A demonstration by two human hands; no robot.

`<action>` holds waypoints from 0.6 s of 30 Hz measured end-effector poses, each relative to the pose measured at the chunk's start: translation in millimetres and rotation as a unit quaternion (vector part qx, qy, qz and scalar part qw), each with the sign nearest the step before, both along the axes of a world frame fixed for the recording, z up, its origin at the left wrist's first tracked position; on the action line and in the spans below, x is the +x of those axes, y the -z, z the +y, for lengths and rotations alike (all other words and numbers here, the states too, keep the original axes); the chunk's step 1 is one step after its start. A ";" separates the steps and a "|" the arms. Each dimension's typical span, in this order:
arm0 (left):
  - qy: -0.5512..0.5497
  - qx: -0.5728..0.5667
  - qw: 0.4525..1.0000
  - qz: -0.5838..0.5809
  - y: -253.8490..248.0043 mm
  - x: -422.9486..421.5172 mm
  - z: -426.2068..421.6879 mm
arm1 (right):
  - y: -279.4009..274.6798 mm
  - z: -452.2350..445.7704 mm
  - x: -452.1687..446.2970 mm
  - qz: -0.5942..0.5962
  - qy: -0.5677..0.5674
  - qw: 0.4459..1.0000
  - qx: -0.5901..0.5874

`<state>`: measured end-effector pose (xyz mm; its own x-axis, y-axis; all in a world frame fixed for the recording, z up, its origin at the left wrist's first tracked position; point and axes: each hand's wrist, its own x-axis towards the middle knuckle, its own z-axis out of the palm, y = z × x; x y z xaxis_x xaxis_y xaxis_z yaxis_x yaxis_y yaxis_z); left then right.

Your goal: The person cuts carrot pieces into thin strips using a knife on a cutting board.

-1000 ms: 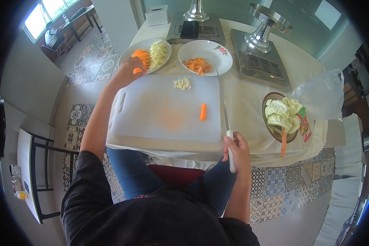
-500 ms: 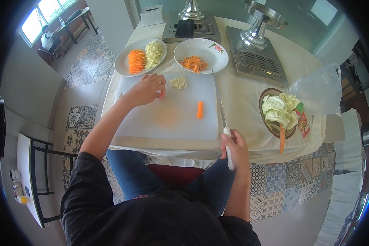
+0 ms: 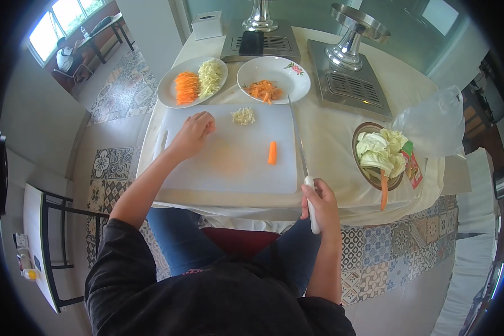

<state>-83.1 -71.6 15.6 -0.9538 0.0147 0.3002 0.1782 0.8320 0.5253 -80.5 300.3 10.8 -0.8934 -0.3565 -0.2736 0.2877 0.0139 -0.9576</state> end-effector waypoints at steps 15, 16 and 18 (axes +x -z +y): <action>-0.179 -0.195 0.963 0.055 -7.1 -64.0 -112.4 | -0.5 -0.2 0.5 -0.007 0.000 1.000 0.001; -0.183 -0.190 0.962 0.069 -8.0 -63.2 -111.4 | -1.3 -0.4 0.4 -0.007 0.001 1.000 0.002; -0.193 -0.181 0.959 0.098 -13.5 -60.8 -108.4 | 0.1 0.5 -0.6 -0.003 -0.007 1.000 0.011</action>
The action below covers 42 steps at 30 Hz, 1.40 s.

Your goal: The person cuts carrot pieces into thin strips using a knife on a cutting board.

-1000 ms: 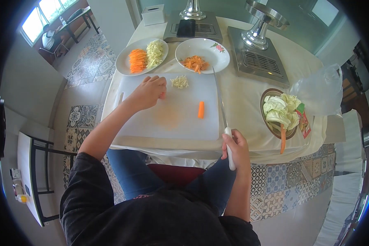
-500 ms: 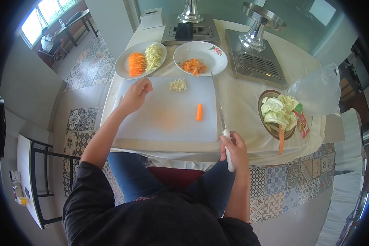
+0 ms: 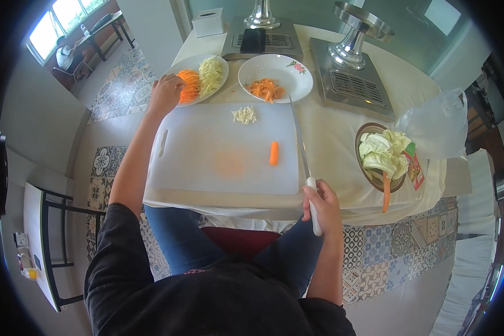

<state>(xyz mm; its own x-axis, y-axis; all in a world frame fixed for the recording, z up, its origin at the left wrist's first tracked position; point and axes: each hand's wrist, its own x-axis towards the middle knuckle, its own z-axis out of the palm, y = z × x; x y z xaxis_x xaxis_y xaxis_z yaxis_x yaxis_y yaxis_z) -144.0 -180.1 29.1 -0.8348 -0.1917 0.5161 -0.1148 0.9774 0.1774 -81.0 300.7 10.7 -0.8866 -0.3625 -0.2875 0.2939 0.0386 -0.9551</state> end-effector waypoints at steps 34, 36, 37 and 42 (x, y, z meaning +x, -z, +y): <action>0.478 0.122 0.856 -0.153 3.3 54.7 136.4 | -4.8 7.7 12.0 0.058 -0.067 0.993 0.077; 0.473 0.150 0.855 -0.149 3.0 58.0 127.3 | -12.5 3.4 18.5 0.036 -0.068 0.994 0.081; 0.465 0.171 0.856 -0.145 -1.3 59.8 130.6 | -24.5 -1.1 22.6 0.023 -0.069 0.991 0.112; 0.405 0.221 0.887 -0.016 -23.9 61.0 110.4 | -38.0 -9.8 31.2 0.211 -0.106 0.936 0.260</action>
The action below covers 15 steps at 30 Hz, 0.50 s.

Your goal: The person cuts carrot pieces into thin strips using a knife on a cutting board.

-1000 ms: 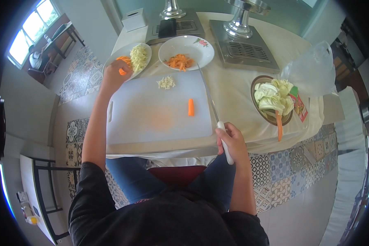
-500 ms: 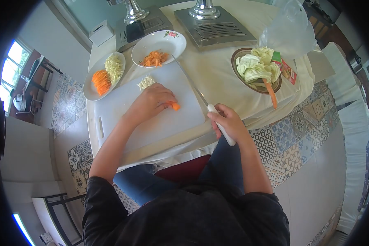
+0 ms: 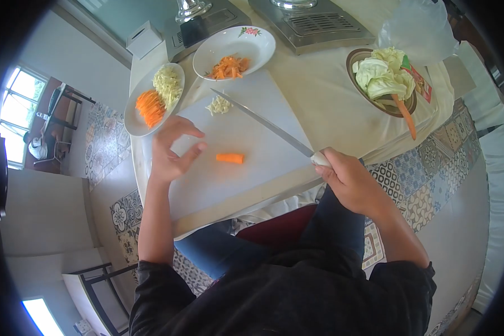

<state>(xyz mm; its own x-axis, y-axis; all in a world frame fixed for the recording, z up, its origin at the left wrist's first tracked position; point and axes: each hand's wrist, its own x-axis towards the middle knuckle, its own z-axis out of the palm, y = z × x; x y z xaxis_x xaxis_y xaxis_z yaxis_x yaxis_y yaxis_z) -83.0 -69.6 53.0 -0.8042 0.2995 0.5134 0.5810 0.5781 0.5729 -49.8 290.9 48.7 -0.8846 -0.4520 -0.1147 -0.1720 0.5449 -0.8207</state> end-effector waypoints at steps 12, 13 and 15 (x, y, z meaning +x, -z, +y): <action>-0.148 -0.066 0.985 0.060 9.6 -2.2 9.2 | -22.1 -38.7 -9.0 0.165 -0.118 0.962 0.185; -0.149 -0.079 0.984 0.050 12.1 -2.9 10.5 | -21.6 -40.7 -12.0 0.170 -0.127 0.958 0.195; -0.151 -0.108 0.982 0.025 17.0 -4.3 10.9 | -19.5 -43.9 -17.9 0.177 -0.136 0.952 0.208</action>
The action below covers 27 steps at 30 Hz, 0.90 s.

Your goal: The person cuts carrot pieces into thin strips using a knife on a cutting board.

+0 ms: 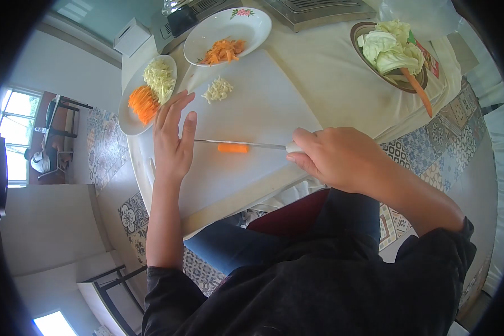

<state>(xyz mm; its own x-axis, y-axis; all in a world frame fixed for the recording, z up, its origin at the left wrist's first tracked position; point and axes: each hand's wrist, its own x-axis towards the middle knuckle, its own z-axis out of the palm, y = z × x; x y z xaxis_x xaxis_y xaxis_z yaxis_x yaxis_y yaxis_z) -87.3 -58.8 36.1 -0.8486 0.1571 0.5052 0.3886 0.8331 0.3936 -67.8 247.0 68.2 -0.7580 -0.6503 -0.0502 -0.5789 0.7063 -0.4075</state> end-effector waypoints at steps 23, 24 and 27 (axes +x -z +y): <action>-0.025 0.017 0.996 -0.090 23.2 -12.8 1.4 | -11.6 -13.5 -30.9 -0.077 -0.048 0.991 0.100; -0.025 0.009 0.994 -0.102 25.0 -12.6 1.3 | -13.1 -13.9 -31.9 -0.078 -0.049 0.990 0.104; -0.048 -0.026 0.983 -0.175 29.2 -11.8 -0.8 | -16.8 -14.8 -36.4 -0.075 -0.059 0.989 0.111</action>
<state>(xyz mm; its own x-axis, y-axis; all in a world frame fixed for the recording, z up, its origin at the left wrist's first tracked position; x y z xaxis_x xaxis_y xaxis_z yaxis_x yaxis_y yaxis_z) -99.0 -59.5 6.9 -0.9813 0.0858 0.1723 0.1554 0.8816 0.4457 -104.2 232.2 85.0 -0.6504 -0.6944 -0.3078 -0.6083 0.7189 -0.3365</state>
